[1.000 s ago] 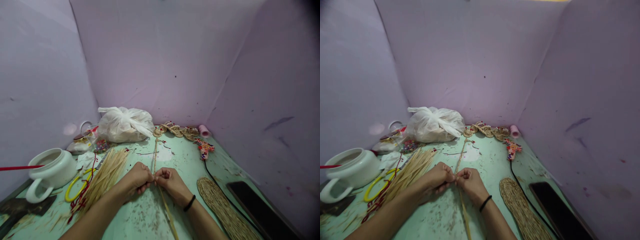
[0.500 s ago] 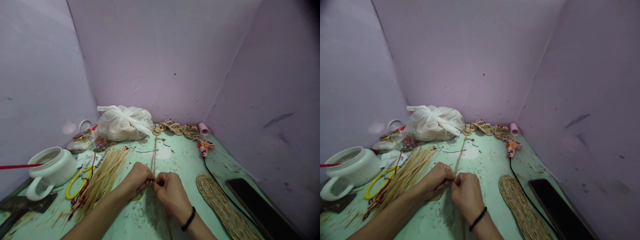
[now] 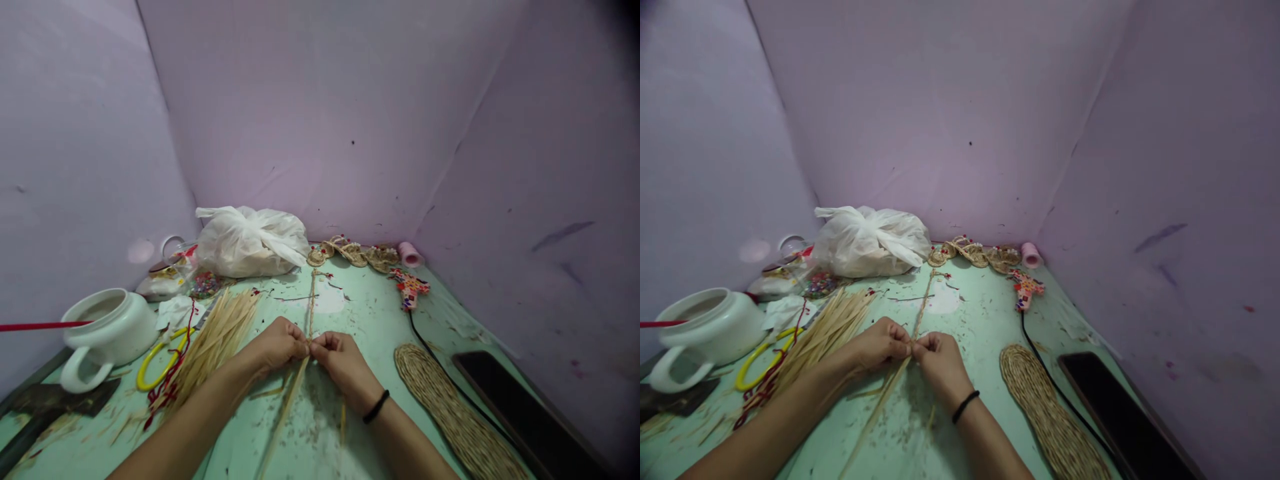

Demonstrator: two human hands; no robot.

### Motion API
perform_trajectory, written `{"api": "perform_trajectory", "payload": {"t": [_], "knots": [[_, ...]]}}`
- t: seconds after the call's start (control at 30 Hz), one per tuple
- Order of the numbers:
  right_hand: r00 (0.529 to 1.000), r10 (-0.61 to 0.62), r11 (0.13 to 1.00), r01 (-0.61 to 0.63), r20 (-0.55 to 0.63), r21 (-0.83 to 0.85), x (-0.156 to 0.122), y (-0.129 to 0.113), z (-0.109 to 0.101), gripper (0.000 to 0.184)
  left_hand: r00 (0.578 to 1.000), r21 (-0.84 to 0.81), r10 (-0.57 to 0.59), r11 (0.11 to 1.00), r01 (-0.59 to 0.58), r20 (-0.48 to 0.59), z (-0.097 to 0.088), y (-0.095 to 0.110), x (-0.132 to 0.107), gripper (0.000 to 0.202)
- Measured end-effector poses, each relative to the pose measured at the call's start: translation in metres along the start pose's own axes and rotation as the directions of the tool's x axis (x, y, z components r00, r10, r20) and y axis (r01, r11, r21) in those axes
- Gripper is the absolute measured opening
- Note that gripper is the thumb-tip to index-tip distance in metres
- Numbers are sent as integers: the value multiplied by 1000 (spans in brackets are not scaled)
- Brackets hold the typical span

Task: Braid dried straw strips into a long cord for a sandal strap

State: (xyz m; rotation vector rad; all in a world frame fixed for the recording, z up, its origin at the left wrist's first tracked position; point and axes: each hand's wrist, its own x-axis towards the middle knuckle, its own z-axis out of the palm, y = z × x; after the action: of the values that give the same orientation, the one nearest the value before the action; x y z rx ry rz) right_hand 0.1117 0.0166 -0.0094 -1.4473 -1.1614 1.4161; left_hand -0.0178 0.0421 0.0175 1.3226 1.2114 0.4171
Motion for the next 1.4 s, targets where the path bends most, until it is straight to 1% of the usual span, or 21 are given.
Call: {"api": "perform_trajectory", "payload": {"t": [0.07,0.17,0.23,0.3,0.4,0.47,0.5,0.53,0.57,0.63,0.67,0.73,0.8,0.83,0.97,1.1,1.17,1.2,1.27,1.33,1.4], "knots": [[999,-49,995,47,-23,-85,3,2,-3,10,1000,54,15,998,-15,2,0,-1,1,6],[999,-48,991,48,4,-122,6,5,-5,10,999,173,32,984,-29,-16,-2,-4,1,9],[999,-46,994,46,9,-94,5,6,-3,11,997,286,67,957,-58,-23,-2,-6,0,12],[999,-52,998,53,5,-47,3,6,-1,13,996,378,91,921,-89,12,-3,-5,-3,16],[998,-61,998,61,-25,4,0,6,2,15,998,457,28,888,-50,55,-12,2,-9,19],[997,-57,998,58,-43,15,0,5,3,16,999,497,34,867,-33,6,-29,9,-14,18],[997,-55,998,56,-45,15,0,5,3,17,995,511,82,858,-45,-51,-40,13,-17,18],[998,-54,998,54,-44,12,0,6,2,17,976,545,170,836,-71,-133,-53,17,-20,18],[998,-53,999,53,-41,9,0,6,2,17,948,596,225,801,-50,-224,-67,19,-24,17],[998,-52,999,52,-31,3,1,7,2,17,879,685,279,725,72,-387,-92,21,-30,16],[998,-51,999,51,-25,3,2,8,2,17,865,711,294,696,98,-407,-102,21,-33,16],[999,-48,999,49,-14,4,2,9,2,17,868,726,281,676,123,-409,-112,16,-35,12],[999,-46,999,46,-5,8,2,9,2,18,882,734,239,660,159,-405,-111,8,-32,9],[999,-45,999,45,0,10,2,9,2,19,880,743,224,642,191,-420,-108,4,-29,8],[998,-59,998,59,7,16,2,9,2,20,847,772,219,563,295,-484,-96,-8,-17,9],[998,-59,998,59,5,6,3,10,2,19,848,758,200,578,303,-491,-98,-10,-15,11],[998,-59,998,59,0,7,3,10,2,18,842,748,206,594,297,-498,-101,-5,-18,11],[998,-59,998,59,-1,12,3,10,2,18,849,744,213,610,272,-485,-101,-1,-21,11],[998,-60,998,60,0,26,3,11,2,18,882,721,232,675,157,-410,-96,8,-26,10],[998,-67,997,67,0,46,3,11,2,18,934,624,221,782,2,-281,-82,17,-31,11],[997,-77,996,77,-3,51,3,12,1,18,984,457,128,888,-57,-125,-62,22,-33,11]]}}
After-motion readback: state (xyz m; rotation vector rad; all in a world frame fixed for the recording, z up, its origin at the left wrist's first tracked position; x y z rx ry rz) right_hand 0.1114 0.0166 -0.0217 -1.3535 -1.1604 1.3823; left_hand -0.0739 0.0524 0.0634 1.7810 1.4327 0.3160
